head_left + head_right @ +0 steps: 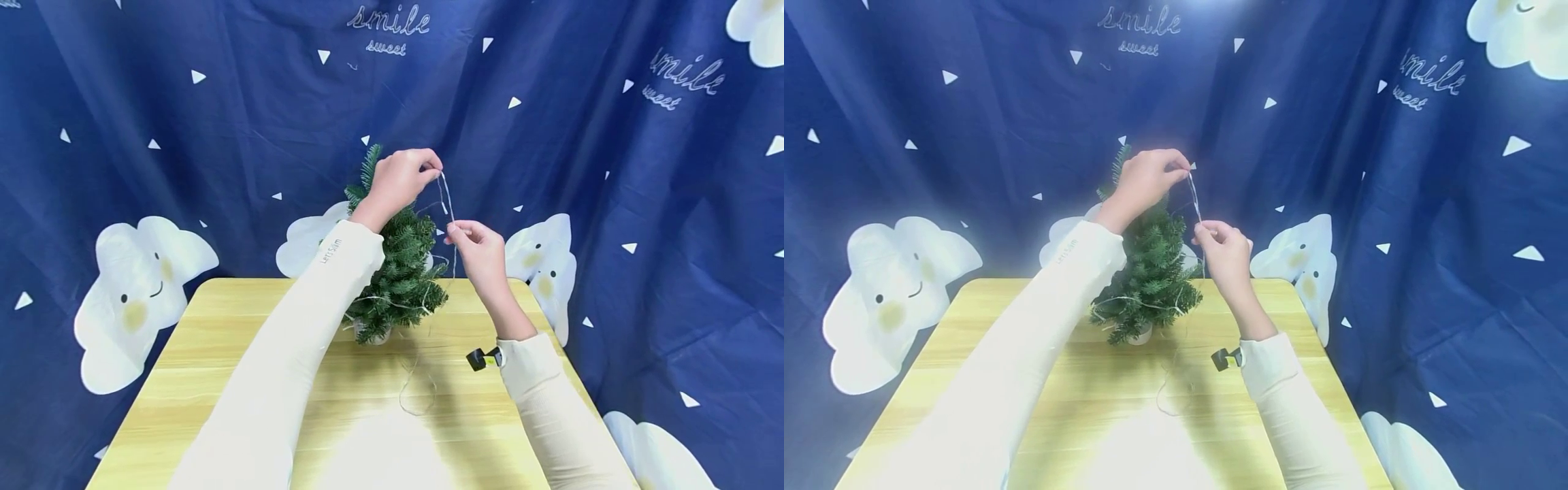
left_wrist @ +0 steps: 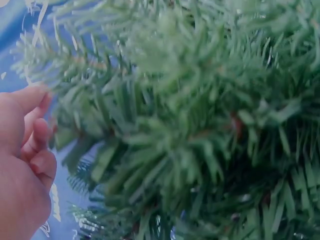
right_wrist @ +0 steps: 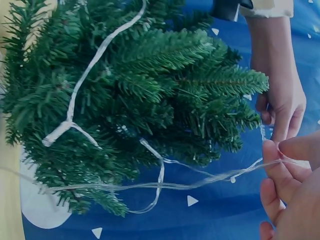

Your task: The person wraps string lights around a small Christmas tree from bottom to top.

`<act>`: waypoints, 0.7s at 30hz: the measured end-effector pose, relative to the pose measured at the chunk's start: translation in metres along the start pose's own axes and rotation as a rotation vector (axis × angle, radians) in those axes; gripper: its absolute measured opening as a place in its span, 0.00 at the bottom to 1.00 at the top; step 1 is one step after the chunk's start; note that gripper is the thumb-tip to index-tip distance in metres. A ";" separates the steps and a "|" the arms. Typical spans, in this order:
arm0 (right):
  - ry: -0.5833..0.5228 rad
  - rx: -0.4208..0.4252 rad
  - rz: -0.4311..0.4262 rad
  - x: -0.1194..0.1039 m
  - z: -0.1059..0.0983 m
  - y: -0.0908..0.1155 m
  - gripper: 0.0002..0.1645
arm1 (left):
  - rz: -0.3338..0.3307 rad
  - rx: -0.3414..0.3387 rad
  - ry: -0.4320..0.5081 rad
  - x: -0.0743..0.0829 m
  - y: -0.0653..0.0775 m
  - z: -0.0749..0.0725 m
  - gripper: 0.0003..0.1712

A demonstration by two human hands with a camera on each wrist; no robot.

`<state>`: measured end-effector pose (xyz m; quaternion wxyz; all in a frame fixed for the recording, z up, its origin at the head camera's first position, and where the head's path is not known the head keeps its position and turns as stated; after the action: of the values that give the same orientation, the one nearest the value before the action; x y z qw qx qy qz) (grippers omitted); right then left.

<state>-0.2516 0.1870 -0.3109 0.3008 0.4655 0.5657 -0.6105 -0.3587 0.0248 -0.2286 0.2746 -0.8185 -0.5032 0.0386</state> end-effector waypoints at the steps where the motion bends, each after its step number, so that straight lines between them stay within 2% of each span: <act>1: 0.001 -0.002 0.002 0.001 0.000 0.002 0.14 | -0.017 0.003 0.004 -0.001 -0.001 -0.001 0.10; 7: 0.047 -0.029 -0.003 0.003 -0.004 0.019 0.13 | -0.101 0.029 0.054 -0.005 -0.001 -0.009 0.09; 12: 0.078 -0.045 -0.007 0.005 -0.008 0.036 0.16 | -0.162 0.059 0.057 -0.008 -0.001 -0.015 0.09; 21: 0.070 -0.036 -0.106 -0.006 -0.012 0.047 0.16 | -0.237 0.080 0.109 -0.012 0.000 -0.023 0.09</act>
<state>-0.2047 0.1896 -0.3238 0.2563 0.4506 0.6109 -0.5984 -0.3569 0.0058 -0.2115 0.3367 -0.7426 -0.5786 -0.0184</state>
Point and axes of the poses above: each hand's wrist, its own y-axis away from the middle knuckle, its own z-axis out of the palm, x = y × z, the point moved 2 cm from there along -y, towards the middle knuckle, and after that the axes turned 12 degrees about -y, right-handed, at the moved point
